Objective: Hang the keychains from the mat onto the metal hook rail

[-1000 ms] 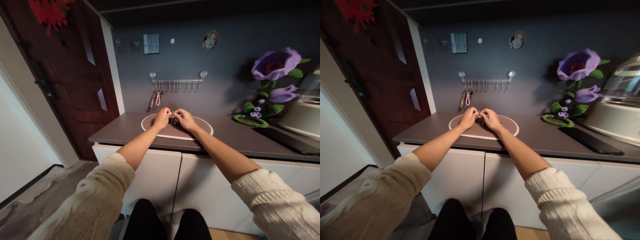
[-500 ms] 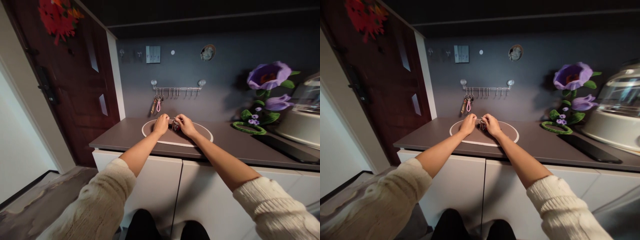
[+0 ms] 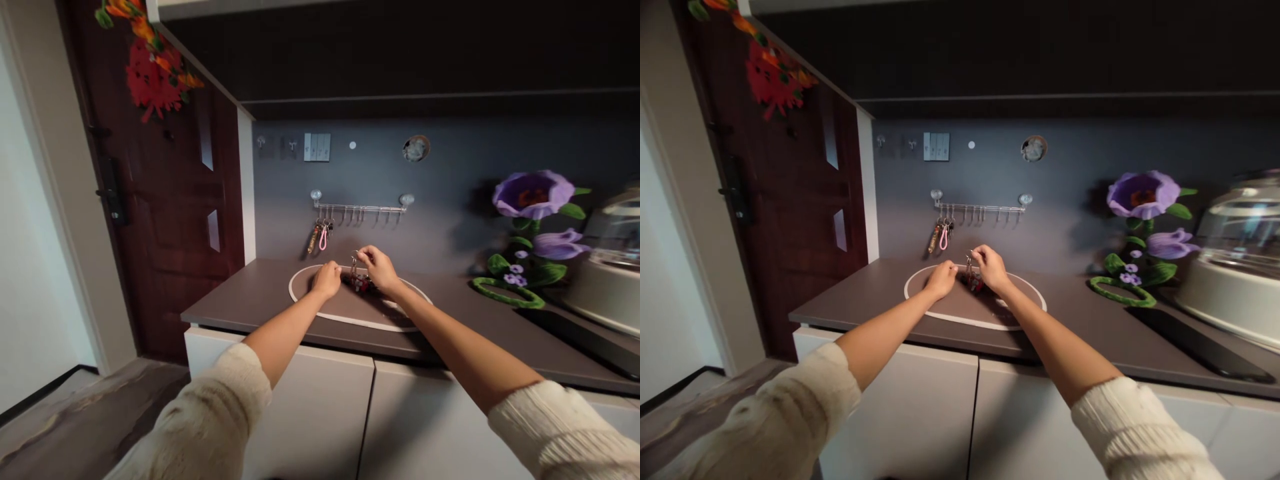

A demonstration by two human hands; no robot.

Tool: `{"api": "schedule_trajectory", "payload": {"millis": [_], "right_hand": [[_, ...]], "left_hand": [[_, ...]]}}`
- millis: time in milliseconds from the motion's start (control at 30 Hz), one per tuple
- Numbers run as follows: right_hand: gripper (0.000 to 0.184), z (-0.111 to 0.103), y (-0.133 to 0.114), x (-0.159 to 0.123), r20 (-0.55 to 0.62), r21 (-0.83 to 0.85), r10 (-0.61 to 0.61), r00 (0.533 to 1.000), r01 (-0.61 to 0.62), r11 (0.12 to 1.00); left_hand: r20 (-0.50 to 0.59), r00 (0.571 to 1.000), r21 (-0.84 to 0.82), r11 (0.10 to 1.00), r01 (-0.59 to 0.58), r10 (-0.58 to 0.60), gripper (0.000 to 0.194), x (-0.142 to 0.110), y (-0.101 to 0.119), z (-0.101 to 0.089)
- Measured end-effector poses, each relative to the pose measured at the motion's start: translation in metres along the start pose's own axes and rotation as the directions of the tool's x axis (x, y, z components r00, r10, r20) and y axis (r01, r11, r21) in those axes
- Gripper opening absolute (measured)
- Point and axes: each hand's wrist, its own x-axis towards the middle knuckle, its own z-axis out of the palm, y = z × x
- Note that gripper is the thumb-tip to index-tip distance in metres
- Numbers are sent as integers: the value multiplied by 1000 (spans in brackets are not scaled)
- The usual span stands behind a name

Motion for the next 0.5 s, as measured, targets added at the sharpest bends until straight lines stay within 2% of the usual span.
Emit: {"api": "schedule_trajectory", "payload": {"millis": [233, 500], "right_hand": [[16, 5, -3, 34, -38, -6, 72, 997, -72, 997], [13, 14, -10, 74, -65, -53, 42, 997, -46, 998]], "left_hand": [[6, 992, -151, 980, 128, -129, 22, 7, -10, 9], [8, 983, -206, 962, 181, -183, 22, 8, -11, 10]]}}
